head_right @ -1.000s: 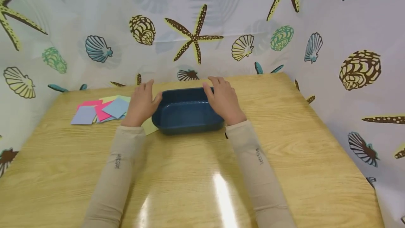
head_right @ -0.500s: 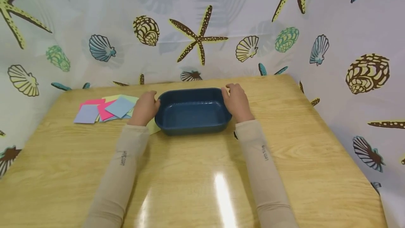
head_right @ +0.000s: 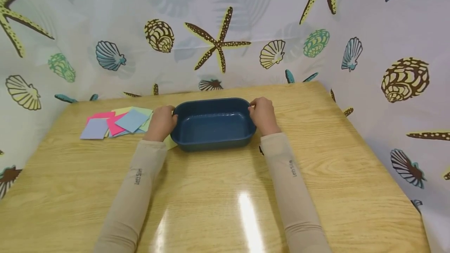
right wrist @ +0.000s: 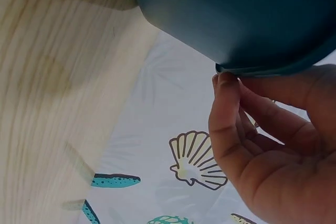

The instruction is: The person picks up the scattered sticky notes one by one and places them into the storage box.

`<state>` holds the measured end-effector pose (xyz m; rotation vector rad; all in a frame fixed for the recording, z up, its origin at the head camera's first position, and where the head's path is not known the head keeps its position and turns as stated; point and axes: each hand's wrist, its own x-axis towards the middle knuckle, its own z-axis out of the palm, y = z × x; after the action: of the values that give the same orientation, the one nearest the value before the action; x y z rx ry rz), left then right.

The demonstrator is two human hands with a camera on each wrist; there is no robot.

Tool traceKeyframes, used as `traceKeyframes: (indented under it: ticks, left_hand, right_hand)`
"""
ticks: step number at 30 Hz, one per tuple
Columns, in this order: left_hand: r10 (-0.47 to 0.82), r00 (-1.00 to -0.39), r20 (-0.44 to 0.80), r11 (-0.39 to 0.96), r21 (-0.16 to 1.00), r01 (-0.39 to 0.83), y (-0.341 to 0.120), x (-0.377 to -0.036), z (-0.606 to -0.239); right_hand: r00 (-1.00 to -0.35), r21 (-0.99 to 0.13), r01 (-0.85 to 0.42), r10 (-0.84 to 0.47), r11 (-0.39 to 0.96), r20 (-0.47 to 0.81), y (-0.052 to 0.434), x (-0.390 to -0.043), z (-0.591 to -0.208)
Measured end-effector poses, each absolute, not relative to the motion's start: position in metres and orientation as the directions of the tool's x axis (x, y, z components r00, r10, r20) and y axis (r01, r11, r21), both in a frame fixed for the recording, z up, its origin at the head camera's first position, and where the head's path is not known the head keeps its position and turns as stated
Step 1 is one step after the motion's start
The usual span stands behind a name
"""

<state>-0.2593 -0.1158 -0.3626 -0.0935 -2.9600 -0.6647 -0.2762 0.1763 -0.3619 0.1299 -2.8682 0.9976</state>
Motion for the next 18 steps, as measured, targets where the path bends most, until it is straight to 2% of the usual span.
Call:
traceKeyframes:
  ticks: [12,18]
  left_hand:
    - [0.046,-0.988,0.147,0.904,0.415,0.104,-0.1176,-0.2543,-0.364]
    - [0.036,-0.994,0.099,0.907,0.415,0.074,-0.1164,-0.2526,-0.363]
  right_hand:
    - [-0.994,-0.621,-0.102,-0.055,0.777,0.095,0.1765,-0.2724,-0.3586]
    - [-0.996,-0.597,-0.093,-0.075,0.797,0.054,0.1788,-0.2679,-0.3522]
